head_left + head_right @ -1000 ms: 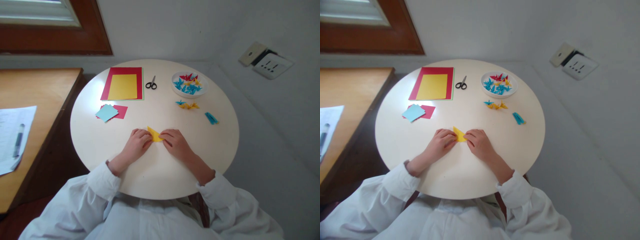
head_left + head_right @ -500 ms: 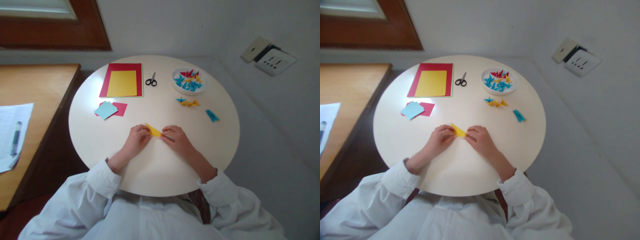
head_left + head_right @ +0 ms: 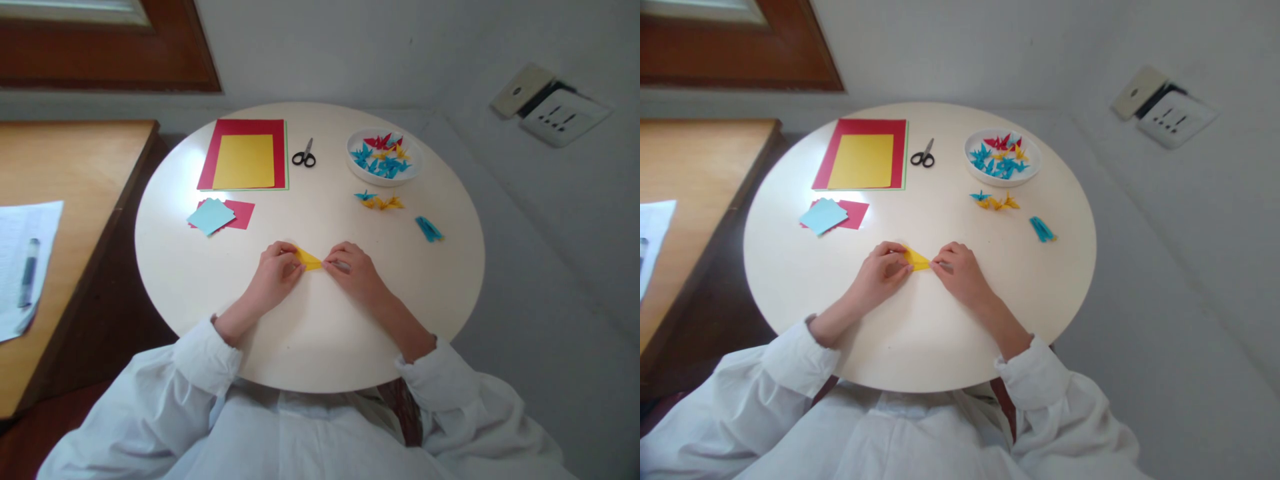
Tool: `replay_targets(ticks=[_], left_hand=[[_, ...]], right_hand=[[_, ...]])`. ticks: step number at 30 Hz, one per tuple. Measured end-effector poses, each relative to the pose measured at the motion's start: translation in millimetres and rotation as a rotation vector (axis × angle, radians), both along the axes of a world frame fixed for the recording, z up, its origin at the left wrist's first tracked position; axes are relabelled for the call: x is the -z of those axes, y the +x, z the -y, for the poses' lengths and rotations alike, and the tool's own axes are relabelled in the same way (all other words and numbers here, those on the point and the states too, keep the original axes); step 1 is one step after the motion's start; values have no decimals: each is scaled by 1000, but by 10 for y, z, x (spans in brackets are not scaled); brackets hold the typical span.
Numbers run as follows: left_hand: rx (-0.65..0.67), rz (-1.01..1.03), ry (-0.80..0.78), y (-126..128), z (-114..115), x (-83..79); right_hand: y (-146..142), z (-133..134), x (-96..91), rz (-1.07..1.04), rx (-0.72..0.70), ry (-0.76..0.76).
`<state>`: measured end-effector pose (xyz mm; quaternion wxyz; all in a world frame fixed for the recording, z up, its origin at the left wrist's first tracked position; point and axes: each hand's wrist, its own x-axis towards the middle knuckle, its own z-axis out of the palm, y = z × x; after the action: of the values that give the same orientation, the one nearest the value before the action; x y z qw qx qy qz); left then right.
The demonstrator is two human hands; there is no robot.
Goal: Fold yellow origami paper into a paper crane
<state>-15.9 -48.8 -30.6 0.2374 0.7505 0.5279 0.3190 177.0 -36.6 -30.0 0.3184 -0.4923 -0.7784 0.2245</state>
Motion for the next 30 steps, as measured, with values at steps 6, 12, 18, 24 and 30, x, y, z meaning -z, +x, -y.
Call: replay_targets(ticks=[6,12,18,24,30], left_hand=[[-12,-12,-19,15,-4,-24],[-20,-3,-33,17,-9,-31],[-32,-6,-50,24,-12,-42],[-29,-9,-63,27,-12,-54],[-32,-34,-86,32,-18,-71]], right_hand=[[-34,-36,42,70,67,7],[-38,-36,35,109,89,-14],[-49,-52,27,150,88,-26],[-56,-62,18,198,84,-27],[-64,-55,5,217,92,-17]])
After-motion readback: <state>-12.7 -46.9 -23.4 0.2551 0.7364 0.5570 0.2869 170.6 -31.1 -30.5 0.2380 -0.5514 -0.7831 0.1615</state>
